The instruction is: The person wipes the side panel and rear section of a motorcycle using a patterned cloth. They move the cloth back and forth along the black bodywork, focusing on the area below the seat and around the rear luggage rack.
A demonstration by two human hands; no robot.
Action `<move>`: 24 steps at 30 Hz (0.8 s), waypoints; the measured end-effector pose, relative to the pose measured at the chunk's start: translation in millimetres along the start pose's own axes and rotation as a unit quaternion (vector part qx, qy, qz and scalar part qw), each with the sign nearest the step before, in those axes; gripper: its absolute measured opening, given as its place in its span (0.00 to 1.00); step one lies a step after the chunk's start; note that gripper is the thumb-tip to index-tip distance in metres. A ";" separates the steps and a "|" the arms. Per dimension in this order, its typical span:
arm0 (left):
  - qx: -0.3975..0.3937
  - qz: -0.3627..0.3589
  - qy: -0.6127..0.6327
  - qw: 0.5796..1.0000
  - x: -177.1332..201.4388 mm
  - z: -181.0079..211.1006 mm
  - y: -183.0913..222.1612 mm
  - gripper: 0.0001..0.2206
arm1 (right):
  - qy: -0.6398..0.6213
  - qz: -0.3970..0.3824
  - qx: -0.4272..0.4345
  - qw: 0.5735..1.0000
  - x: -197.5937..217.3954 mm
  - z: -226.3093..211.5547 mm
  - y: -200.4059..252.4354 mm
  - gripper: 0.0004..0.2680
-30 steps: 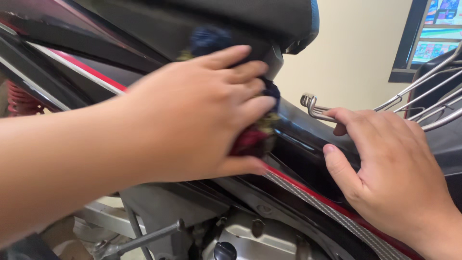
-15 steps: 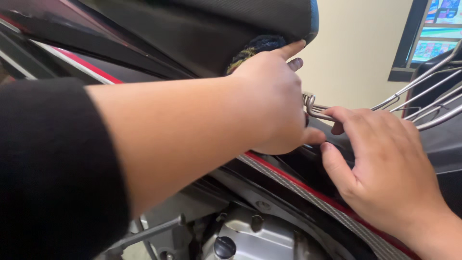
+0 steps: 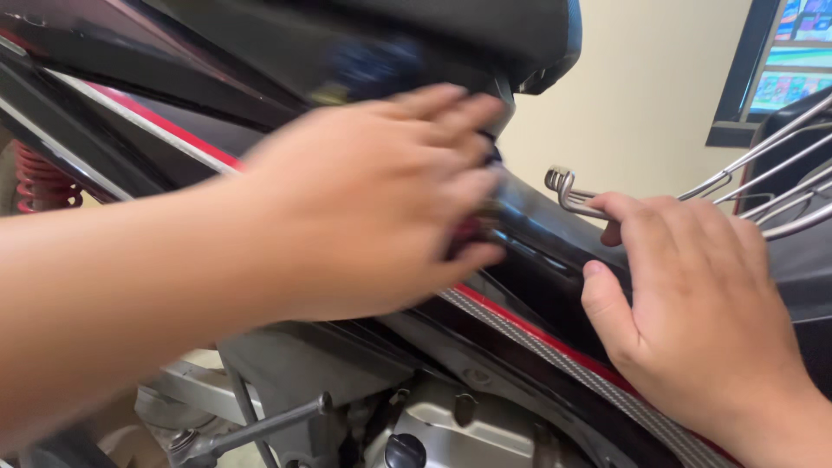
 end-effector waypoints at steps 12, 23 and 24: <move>-0.001 0.034 0.053 0.998 14.5 3.8 -2.6 0.36 | -0.072 -0.020 -0.008 0.997 17.2 6.9 -3.6 0.22; 0.056 0.046 -0.059 0.996 23.7 0.6 39.9 0.33 | -0.017 0.022 -0.014 1.000 2.7 -0.6 -3.6 0.23; 0.070 0.026 -0.023 0.997 8.8 6.0 24.8 0.39 | -0.004 0.026 -0.011 1.000 3.8 0.0 -3.6 0.24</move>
Point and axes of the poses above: each hand's wrist, its own y-axis away from the middle knuckle, its own x-axis out of the back of the hand, z = x × y, the point moved 4 cm from there along -y, towards the middle knuckle, and after that the axes turned 12 degrees about y, right-handed, at the moved point
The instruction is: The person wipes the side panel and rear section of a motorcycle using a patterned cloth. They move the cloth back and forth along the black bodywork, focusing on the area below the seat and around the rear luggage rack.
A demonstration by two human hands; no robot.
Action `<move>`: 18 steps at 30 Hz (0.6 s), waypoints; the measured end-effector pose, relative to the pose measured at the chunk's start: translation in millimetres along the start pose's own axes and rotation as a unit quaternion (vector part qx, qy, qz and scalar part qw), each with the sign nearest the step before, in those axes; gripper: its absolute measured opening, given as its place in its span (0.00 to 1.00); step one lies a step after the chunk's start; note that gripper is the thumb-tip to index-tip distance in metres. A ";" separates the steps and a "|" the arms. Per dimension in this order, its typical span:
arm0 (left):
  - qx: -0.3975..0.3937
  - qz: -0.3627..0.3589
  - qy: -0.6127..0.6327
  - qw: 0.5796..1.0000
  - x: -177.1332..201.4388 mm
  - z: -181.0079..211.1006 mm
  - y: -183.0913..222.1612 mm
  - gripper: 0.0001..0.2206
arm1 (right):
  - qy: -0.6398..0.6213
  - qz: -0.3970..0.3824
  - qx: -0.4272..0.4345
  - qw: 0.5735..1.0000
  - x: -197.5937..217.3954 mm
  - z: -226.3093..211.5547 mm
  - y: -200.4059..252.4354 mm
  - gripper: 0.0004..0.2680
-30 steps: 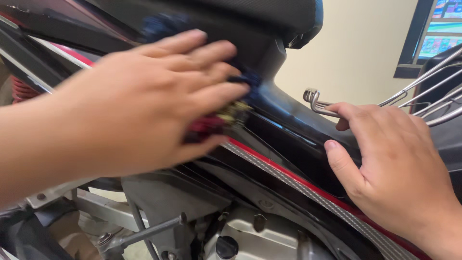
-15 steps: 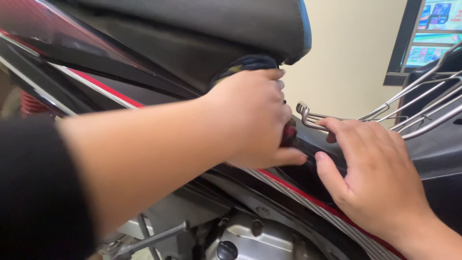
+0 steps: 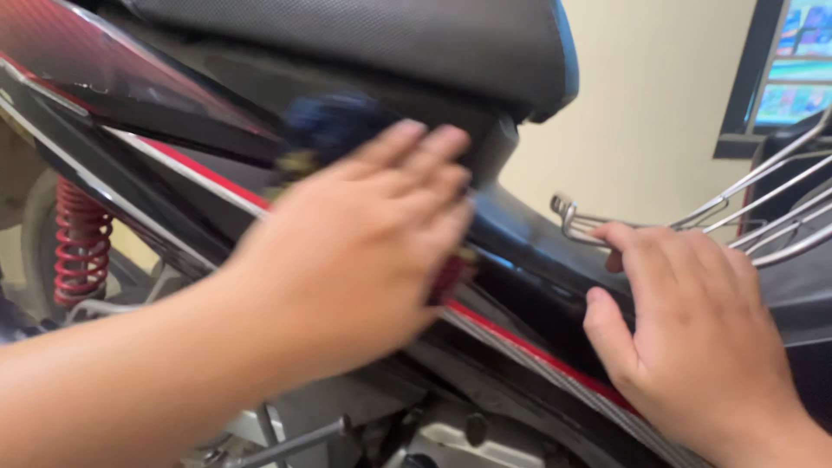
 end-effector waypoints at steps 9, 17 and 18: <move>-0.109 0.083 0.107 0.985 -10.8 -2.6 -47.2 0.22 | -0.052 -0.032 -0.011 0.998 10.0 3.2 -1.0 0.23; 0.007 0.055 0.016 0.998 36.0 -20.1 42.5 0.35 | -0.004 -0.019 -0.037 0.999 -7.8 -1.8 4.0 0.24; 0.008 0.077 -0.041 0.996 28.1 -11.0 37.7 0.29 | 0.005 -0.018 -0.039 0.999 -7.6 -1.9 4.2 0.24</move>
Point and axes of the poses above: each hand's wrist, its own y-axis away from the middle knuckle, its own x-axis out of the back of the hand, z = x × y, the point moved 4 cm from there along -y, towards the middle knuckle, and after that the axes turned 12 degrees about y, right-handed, at the moved point
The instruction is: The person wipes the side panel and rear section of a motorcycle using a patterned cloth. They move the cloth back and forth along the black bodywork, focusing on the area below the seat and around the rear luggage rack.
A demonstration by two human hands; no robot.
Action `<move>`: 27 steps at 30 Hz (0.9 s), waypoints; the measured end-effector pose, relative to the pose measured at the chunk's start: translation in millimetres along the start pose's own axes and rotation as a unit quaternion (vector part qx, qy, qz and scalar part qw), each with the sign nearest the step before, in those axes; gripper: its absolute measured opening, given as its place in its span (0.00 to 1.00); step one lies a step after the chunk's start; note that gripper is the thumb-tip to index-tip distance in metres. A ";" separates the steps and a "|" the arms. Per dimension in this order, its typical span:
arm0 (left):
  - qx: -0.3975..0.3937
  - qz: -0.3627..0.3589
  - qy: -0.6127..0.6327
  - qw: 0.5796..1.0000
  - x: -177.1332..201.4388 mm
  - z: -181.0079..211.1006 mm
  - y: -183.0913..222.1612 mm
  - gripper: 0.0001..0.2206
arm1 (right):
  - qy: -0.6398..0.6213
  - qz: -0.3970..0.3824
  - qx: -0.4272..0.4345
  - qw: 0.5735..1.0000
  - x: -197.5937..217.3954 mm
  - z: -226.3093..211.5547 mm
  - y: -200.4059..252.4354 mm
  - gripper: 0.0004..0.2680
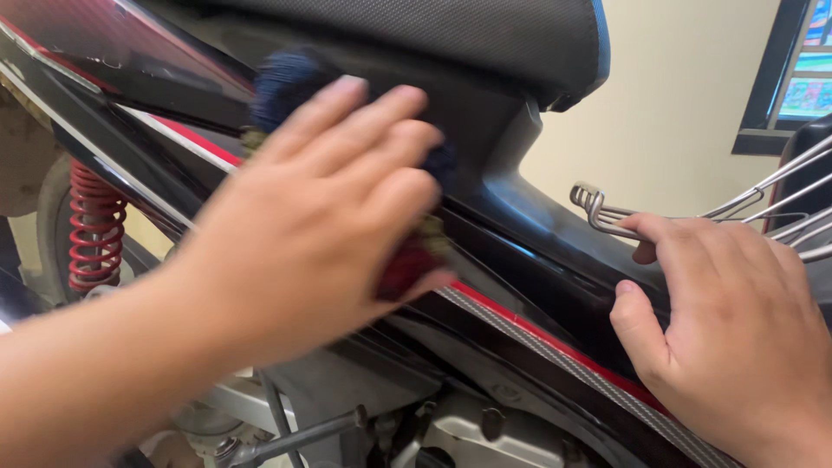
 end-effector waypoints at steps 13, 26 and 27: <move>-0.062 0.002 0.141 0.988 -36.5 18.6 -48.9 0.40 | 0.010 0.048 0.029 0.998 -1.3 4.7 4.7 0.22; 0.009 0.019 0.054 0.998 -64.1 32.3 -50.5 0.30 | 0.034 0.061 0.030 0.997 -3.2 -1.0 5.6 0.23; 0.020 0.034 0.040 0.998 -74.3 37.1 -60.8 0.30 | 0.027 0.065 0.043 0.997 -0.3 3.4 5.4 0.23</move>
Point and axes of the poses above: each hand's wrist, its own y-axis away from the middle knuckle, its own x-axis out of the back of the hand, z = x × y, the point moved 4 cm from there along -y, towards the middle knuckle, and after that the axes turned 12 degrees about y, right-handed, at the moved point
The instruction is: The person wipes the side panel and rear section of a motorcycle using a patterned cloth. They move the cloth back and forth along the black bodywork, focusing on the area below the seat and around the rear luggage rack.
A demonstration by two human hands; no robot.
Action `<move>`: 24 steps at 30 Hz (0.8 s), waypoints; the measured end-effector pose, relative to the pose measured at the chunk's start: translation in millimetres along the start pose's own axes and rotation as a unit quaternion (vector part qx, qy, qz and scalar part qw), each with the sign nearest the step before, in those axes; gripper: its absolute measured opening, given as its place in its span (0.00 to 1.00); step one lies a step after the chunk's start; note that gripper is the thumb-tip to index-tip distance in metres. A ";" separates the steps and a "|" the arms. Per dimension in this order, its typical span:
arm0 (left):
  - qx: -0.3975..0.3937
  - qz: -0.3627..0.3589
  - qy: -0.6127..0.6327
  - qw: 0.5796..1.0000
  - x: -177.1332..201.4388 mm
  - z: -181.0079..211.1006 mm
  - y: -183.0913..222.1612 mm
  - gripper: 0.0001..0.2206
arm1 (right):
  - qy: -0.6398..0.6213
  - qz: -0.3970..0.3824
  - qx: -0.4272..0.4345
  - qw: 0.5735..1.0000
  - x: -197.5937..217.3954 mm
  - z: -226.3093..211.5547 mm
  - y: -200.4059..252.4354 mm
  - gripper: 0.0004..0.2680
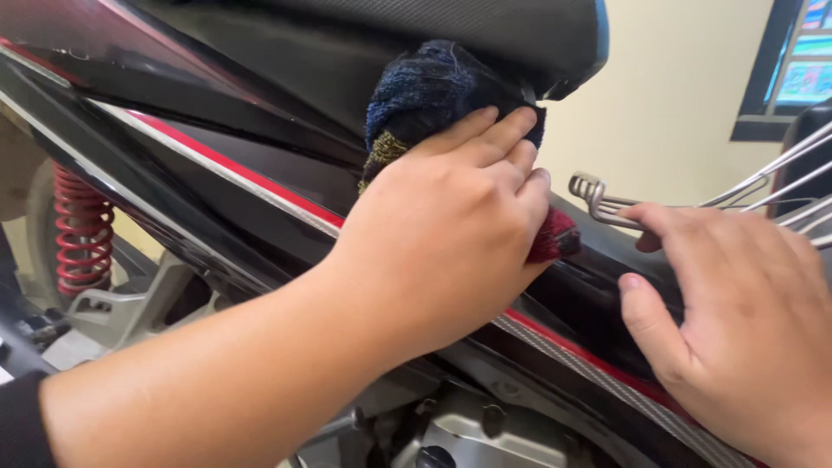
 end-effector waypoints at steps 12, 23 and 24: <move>-0.046 -0.010 0.002 0.999 63.4 -24.4 40.1 0.18 | -0.024 -0.052 -0.001 0.998 0.1 -2.9 -4.9 0.23; -0.108 -0.091 0.099 0.985 73.8 -29.0 28.7 0.23 | -0.144 -0.112 0.005 0.983 32.9 14.9 -20.9 0.26; -0.095 -0.117 0.083 0.985 90.1 -44.7 40.0 0.29 | -0.176 -0.128 -0.006 0.976 36.2 17.5 -20.5 0.28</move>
Point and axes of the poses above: each hand's wrist, its own y-axis away from the middle knuckle, its own x-axis out of the back of the hand, z = x × y, the point moved 4 cm from there along -y, towards the middle knuckle, and after that the axes turned 12 degrees about y, right-handed, at the moved point
